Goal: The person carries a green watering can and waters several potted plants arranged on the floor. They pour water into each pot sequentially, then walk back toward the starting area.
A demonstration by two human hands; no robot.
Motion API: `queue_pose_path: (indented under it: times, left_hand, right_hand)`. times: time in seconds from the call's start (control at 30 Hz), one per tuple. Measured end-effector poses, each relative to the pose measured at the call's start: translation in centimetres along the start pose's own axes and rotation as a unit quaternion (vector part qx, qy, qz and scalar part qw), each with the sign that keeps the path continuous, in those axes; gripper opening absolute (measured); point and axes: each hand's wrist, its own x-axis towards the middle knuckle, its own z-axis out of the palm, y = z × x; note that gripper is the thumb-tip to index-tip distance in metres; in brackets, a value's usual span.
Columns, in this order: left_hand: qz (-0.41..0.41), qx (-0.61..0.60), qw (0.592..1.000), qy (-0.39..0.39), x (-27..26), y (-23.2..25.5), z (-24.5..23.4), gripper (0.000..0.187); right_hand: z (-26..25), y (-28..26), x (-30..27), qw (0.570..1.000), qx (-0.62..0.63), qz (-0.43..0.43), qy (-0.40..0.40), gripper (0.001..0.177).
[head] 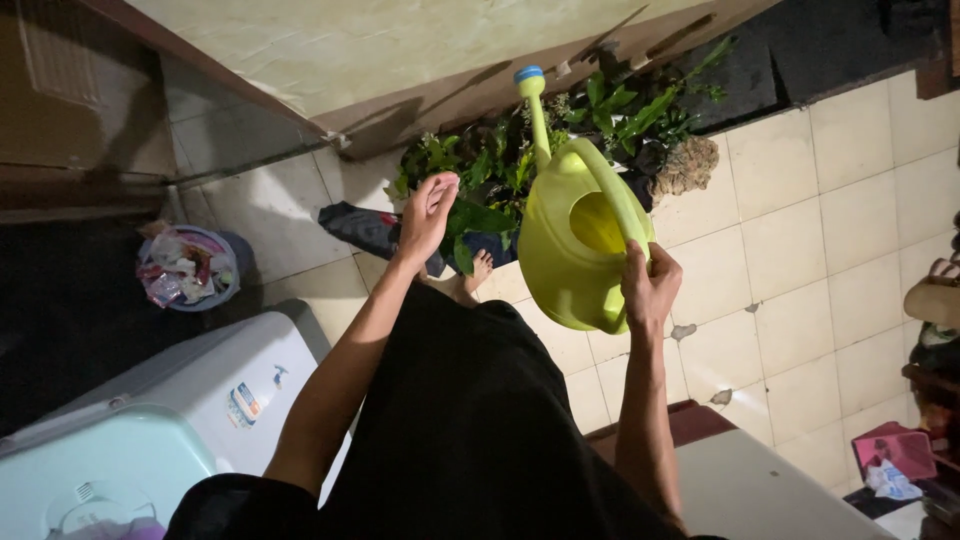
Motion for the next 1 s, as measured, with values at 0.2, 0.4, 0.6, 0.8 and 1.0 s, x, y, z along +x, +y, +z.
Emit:
queue_pose_path:
  times: [0.2,0.4,0.6,0.8,1.0]
  left_hand:
    - [-0.005,0.007,1.0,0.006,-0.1,0.4,-0.4,0.041]
    - [0.0,0.001,1.0,0.002,0.3,-0.4,-0.9,0.042]
    - [0.001,0.008,1.0,0.003,0.3,0.0,-1.1,0.041]
    - [0.003,0.016,1.0,-0.007,0.7,-0.4,-1.0,0.043]
    - [0.0,0.023,1.0,-0.014,0.4,1.0,-0.4,0.043]
  right_hand:
    - [0.6,-0.1,0.4,1.0,-0.015,-0.001,-0.009,0.031]
    - [1.2,-1.8,-0.1,0.999,-0.034,-0.003,-0.027,0.031]
    - [1.5,-1.5,-0.1,0.999,-0.036,-0.002,-0.034,0.03]
    - [1.4,0.6,0.3,0.999,-0.037,0.004,-0.039,0.029]
    - [0.7,0.8,-0.7,0.998,-0.044,0.013,-0.04,0.028]
